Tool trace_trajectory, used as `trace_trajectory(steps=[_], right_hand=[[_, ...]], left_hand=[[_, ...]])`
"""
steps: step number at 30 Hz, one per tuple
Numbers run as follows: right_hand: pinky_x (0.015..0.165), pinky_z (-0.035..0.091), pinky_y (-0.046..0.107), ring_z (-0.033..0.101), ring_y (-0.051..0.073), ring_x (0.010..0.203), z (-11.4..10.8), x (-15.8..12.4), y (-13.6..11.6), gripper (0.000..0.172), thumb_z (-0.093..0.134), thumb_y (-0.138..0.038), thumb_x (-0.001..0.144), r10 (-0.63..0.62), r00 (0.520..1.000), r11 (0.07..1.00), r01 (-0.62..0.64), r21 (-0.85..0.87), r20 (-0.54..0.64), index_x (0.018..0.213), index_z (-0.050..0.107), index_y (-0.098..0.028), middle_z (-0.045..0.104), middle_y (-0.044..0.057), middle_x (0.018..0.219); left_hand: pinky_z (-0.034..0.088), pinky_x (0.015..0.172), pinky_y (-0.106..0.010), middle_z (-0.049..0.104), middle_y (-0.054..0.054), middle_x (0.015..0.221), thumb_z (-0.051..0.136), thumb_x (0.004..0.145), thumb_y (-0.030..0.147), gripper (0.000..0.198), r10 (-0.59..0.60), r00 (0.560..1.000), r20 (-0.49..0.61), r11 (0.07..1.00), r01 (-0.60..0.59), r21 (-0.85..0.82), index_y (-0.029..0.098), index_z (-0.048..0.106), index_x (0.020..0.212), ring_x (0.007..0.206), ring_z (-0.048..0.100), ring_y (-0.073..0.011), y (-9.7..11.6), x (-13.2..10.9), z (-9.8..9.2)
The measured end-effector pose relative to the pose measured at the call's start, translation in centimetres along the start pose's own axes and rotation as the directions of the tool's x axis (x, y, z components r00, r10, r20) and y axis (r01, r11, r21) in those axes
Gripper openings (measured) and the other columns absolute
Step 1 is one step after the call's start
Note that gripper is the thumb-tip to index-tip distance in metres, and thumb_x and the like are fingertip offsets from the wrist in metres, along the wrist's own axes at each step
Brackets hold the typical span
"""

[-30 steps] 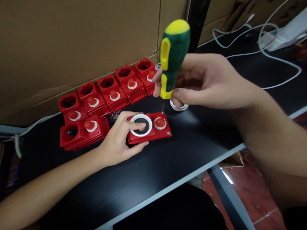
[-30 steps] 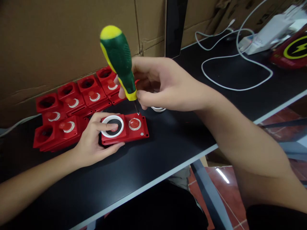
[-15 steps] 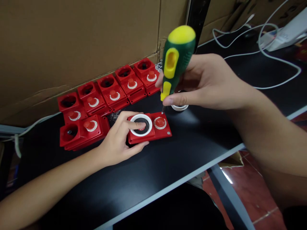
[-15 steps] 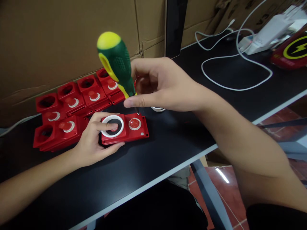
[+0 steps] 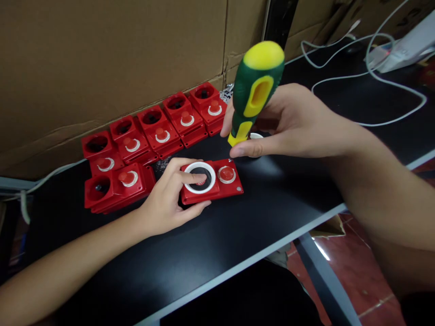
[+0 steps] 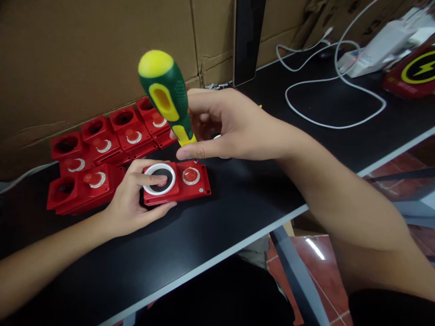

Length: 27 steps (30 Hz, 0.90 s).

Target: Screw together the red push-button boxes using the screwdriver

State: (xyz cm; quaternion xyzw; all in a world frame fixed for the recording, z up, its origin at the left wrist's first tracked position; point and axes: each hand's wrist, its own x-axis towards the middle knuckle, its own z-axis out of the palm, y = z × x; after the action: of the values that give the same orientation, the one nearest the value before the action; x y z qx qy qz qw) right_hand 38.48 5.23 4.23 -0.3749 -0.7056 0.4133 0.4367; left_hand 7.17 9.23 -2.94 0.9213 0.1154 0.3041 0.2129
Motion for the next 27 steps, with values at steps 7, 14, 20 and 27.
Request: trace_trajectory(steps=[7, 14, 20, 27], right_hand=[[0.088, 0.068, 0.034, 0.076, 0.022, 0.093, 0.0, -0.3, 0.2, 0.049, 0.113, -0.041, 0.075, 0.027, 0.998, 0.999, -0.025, 0.034, -0.062, 0.106, 0.079, -0.023, 0.078, 0.001, 0.097], [0.087, 0.066, 0.031, 0.077, 0.019, 0.094, 0.1, -0.4, -0.5, 0.034, 0.105, -0.031, 0.085, -0.038, 0.999, 0.999, 0.038, 0.038, -0.011, 0.106, 0.079, -0.027, 0.082, 0.001, 0.103], [0.084, 0.066, 0.032, 0.076, 0.021, 0.098, -0.2, -0.4, -0.7, 0.028, 0.100, -0.036, 0.090, -0.031, 0.999, 0.999, 0.032, -0.031, 0.044, 0.110, 0.082, -0.028, 0.083, 0.003, 0.115], [0.079, 0.067, 0.036, 0.074, 0.024, 0.094, -0.4, -0.1, 0.1, 0.035, 0.107, -0.040, 0.081, -0.050, 0.998, 0.987, 0.046, -0.157, -0.023, 0.107, 0.086, -0.030, 0.084, 0.004, 0.108]], left_hand=[[0.067, 0.106, -0.050, 0.067, -0.014, 0.145, 0.092, 0.099, 0.026, 0.056, 0.014, 1.000, -0.009, 1.000, -0.014, -0.006, 0.027, 0.058, 0.143, 0.130, 0.074, -0.0308, -0.1, 0.0, 0.1], [0.067, 0.105, -0.051, 0.067, -0.013, 0.145, 0.093, 0.098, 0.024, 0.058, 0.007, 1.000, -0.008, 1.000, -0.007, -0.006, 0.029, 0.058, 0.144, 0.130, 0.075, -0.0312, 0.0, 0.1, 0.1], [0.067, 0.105, -0.053, 0.067, -0.013, 0.145, 0.094, 0.097, 0.025, 0.061, 0.000, 1.000, -0.004, 1.000, 0.000, 0.002, 0.030, 0.057, 0.146, 0.130, 0.075, -0.0327, -0.1, 0.0, 0.0], [0.067, 0.105, -0.050, 0.067, -0.015, 0.144, 0.093, 0.099, 0.024, 0.057, 0.012, 1.000, -0.010, 1.000, -0.012, -0.007, 0.027, 0.058, 0.144, 0.131, 0.075, -0.0313, 0.0, 0.1, 0.1]])
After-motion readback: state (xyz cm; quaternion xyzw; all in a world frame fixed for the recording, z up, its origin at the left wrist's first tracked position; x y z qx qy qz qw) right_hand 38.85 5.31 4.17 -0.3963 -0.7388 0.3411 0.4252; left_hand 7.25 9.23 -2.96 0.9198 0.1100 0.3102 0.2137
